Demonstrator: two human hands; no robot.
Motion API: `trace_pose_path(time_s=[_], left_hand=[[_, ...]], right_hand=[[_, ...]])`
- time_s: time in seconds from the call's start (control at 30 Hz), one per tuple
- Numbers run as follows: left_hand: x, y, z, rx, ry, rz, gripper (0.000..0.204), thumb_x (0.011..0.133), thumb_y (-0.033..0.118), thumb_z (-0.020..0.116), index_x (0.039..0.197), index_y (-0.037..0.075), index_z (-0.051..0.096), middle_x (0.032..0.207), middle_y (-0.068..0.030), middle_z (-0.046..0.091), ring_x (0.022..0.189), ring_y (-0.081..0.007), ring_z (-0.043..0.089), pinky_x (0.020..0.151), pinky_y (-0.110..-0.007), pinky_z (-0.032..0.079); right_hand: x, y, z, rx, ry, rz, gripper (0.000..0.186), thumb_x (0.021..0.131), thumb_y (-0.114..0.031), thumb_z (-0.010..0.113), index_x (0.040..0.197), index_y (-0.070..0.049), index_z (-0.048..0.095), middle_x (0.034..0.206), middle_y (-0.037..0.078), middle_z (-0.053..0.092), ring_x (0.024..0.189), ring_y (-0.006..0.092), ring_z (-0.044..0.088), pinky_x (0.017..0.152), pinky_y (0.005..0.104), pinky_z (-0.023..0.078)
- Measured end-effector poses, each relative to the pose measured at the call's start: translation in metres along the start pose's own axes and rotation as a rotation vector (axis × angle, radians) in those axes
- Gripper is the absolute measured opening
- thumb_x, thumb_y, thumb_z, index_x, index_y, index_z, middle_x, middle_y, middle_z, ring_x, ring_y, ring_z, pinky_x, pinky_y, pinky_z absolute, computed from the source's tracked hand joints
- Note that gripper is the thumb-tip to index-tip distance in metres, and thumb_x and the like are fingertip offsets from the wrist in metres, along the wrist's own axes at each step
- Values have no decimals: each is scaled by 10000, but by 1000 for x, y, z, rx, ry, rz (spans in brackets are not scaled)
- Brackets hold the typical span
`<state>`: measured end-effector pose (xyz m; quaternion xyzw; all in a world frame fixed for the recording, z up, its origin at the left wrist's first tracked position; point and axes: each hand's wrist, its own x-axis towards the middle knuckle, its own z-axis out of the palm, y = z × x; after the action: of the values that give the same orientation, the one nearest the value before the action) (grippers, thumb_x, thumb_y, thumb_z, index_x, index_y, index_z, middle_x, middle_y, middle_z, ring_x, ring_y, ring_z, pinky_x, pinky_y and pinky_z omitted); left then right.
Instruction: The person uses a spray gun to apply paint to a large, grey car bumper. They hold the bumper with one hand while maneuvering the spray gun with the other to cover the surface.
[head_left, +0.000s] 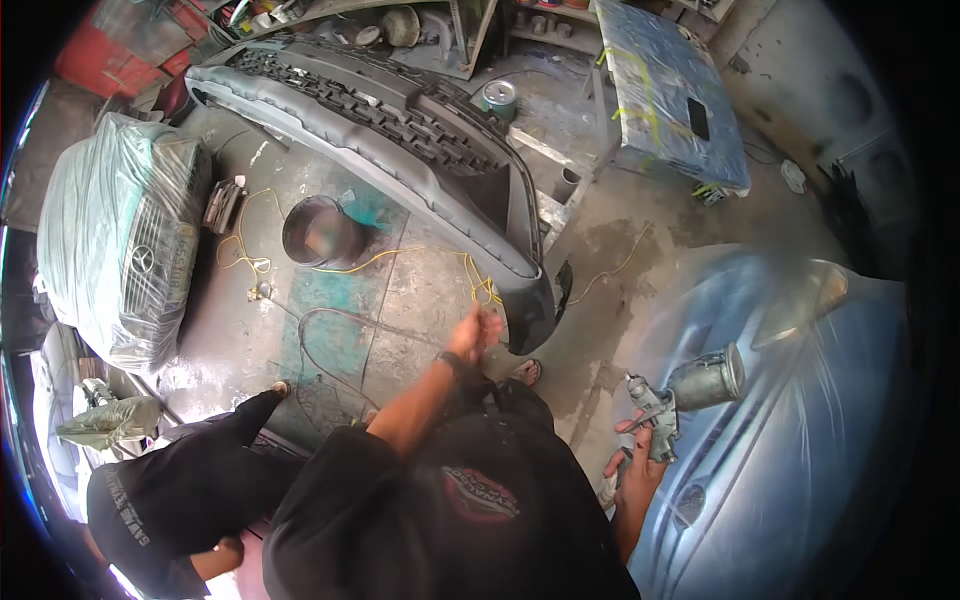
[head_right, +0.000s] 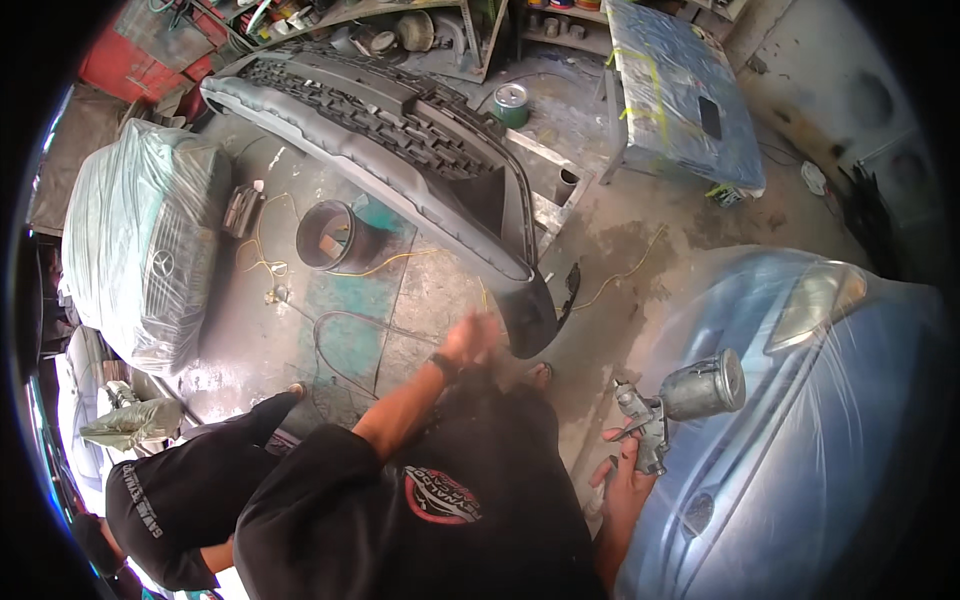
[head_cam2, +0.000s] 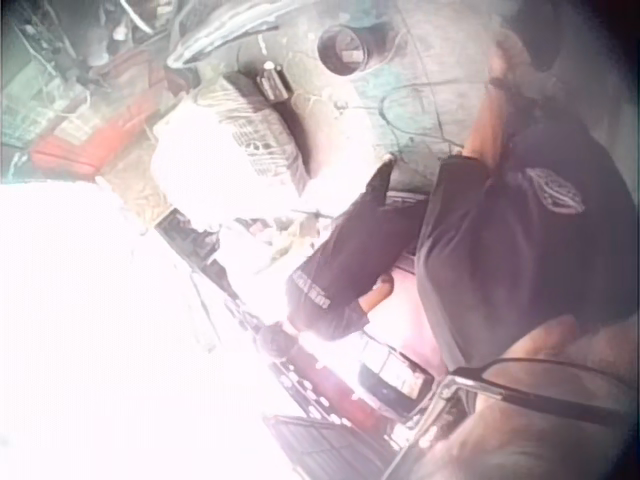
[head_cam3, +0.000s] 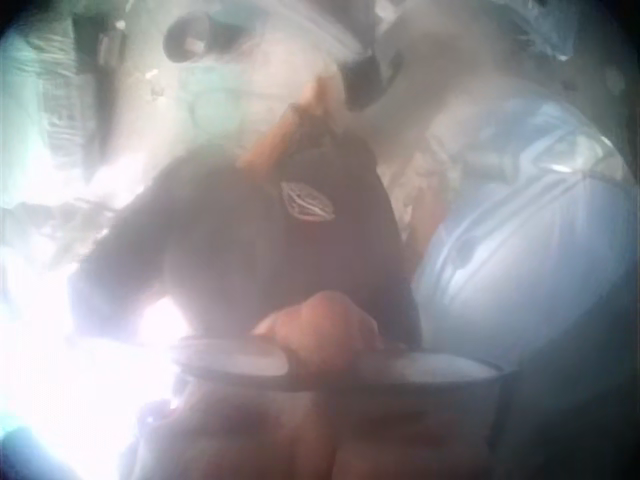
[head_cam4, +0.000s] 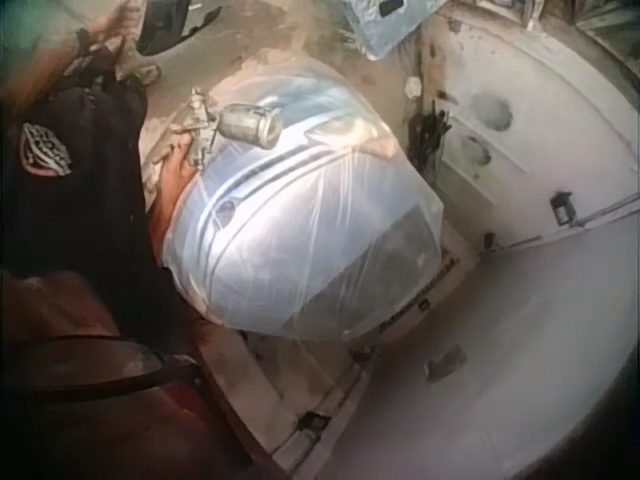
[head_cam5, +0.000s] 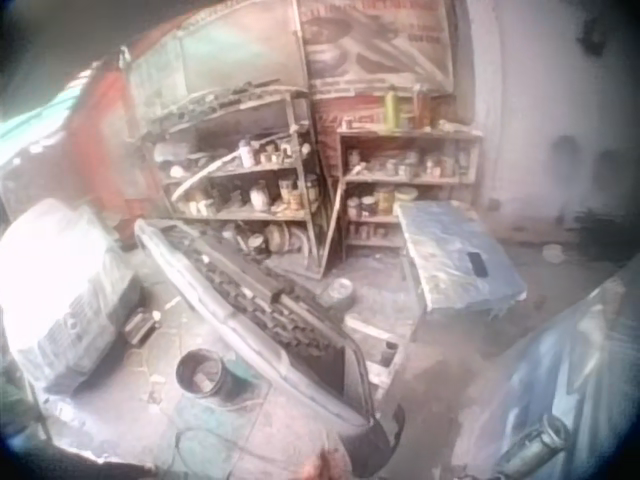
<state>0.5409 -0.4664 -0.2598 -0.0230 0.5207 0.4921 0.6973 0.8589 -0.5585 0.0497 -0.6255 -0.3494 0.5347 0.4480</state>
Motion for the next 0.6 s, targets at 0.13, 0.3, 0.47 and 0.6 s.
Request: trace_pose_path(time_s=[0.13,0.3,0.47,0.6], left_hand=[[14,20,9,-54,180,211,817,1016,669,338,1468,1,465,1325,-190,606,1137,-295,610,1030,-446,461],[-56,7,87,-55,198,404,535,1029,568,454,910,78,631,681,26,533,569,-80,491,525,-265,413],[-74,2,170,216,-412,174,427,982,496,622,966,70,649,790,-13,626,689,-117,615,600,-259,499],[11,6,219,-314,-162,13,619,910,596,673,1195,50,607,986,-38,649,819,-125,622,677,-283,525]], right_hand=[[-12,9,-10,-68,82,71,435,1073,-320,475,1345,17,502,1043,130,640,469,129,504,383,229,378],[-35,7,-7,-153,231,146,533,1065,-442,466,1353,3,513,1056,111,646,495,117,489,387,221,347],[-27,24,-4,-98,285,69,563,1064,-471,452,1354,6,520,1057,113,650,536,108,469,381,211,319],[-16,16,2,-97,206,103,546,1055,-440,495,1351,18,522,1061,139,653,477,122,470,369,218,336]])
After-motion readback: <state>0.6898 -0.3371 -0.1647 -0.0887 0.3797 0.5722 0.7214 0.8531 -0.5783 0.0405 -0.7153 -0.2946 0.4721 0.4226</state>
